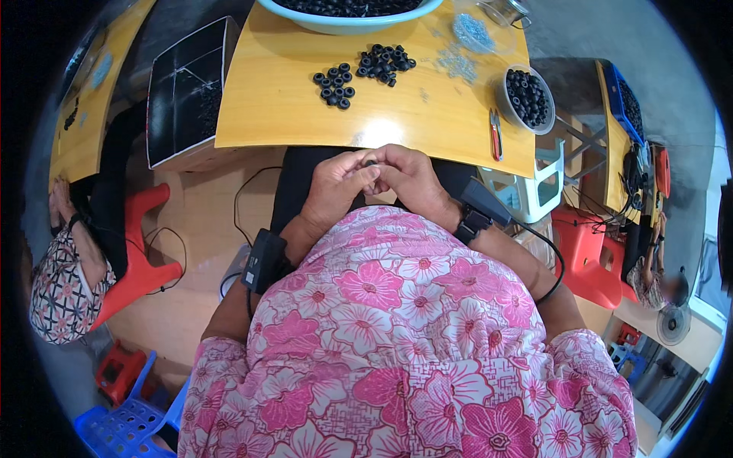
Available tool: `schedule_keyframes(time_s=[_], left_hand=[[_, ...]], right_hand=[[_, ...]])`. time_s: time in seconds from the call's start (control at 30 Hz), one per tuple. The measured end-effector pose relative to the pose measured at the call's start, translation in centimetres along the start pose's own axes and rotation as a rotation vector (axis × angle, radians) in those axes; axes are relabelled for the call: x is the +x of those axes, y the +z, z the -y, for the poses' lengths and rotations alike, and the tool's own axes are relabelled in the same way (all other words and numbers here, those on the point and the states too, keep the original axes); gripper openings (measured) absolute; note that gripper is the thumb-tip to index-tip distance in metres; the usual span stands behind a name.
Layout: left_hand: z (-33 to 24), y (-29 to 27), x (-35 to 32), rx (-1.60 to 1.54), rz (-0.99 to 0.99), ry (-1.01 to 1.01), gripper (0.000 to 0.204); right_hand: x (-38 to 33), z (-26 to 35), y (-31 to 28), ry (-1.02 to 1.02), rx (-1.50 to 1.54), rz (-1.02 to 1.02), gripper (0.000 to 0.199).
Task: Manually assembling small black plastic components by inserting small blue pieces.
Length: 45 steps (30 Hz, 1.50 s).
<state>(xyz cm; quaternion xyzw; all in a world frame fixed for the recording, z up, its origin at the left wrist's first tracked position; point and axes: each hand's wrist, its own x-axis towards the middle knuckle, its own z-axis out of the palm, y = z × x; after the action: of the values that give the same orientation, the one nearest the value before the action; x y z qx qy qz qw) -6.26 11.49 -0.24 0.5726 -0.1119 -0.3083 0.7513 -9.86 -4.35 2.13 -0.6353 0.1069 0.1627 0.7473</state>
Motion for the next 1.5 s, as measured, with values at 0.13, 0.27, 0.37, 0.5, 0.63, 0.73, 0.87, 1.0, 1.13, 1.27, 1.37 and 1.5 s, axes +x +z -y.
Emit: schedule_keyframes(time_s=[0.13,0.27,0.37,0.5,0.63,0.73,0.87,1.0,1.13,1.27,1.37,1.5], left_hand=[[-0.3,0.2,0.6,-0.026,0.052,-0.019,0.027],[0.8,-0.2,0.3,-0.094,0.063,-0.051,0.037],[0.1,-0.5,-0.2,-0.037,0.069,-0.071,0.035],[1.1,-0.6,0.4,0.059,0.081,-0.02,0.031],[0.6,-0.4,0.6,0.056,0.083,-0.072,0.036],[1.1,-0.7,1.0,0.036,0.102,-0.045,0.036],[0.7,-0.4,1.0,0.012,0.084,-0.058,0.032],[0.4,-0.5,0.7,0.016,0.081,-0.064,0.032],[0.2,-0.8,0.8,0.022,0.109,-0.06,0.038],[-0.1,-0.6,1.2,0.015,0.146,-0.042,0.035],[0.0,-0.4,1.0,-0.042,0.105,-0.087,0.033],[0.1,-0.6,1.0,-0.058,0.102,-0.078,0.034]], right_hand=[[0.1,0.7,-0.7,0.011,0.033,0.034,0.016],[-0.3,1.4,-1.8,-0.021,0.138,0.025,0.015],[-1.3,3.6,-3.1,-0.155,0.122,-0.14,0.014],[-1.9,6.0,-7.3,-0.391,-0.072,-0.455,0.016],[-1.8,7.6,-13.5,-0.465,-0.361,-0.765,0.019],[-1.6,7.8,-18.2,-0.511,-0.756,-0.964,0.024],[-1.5,8.7,-20.4,-0.43,-1.158,-1.089,0.026],[-1.4,8.4,-19.7,-0.381,-1.11,-1.137,0.028],[-1.2,6.8,-17.5,-0.525,-0.728,-1.077,0.019],[-1.1,6.2,-12.7,-0.589,-0.629,-0.81,0.014],[-0.2,5.7,-9.4,-0.565,-0.727,-0.63,0.014],[1.9,5.3,-5.3,-0.619,-0.719,-0.393,0.016]])
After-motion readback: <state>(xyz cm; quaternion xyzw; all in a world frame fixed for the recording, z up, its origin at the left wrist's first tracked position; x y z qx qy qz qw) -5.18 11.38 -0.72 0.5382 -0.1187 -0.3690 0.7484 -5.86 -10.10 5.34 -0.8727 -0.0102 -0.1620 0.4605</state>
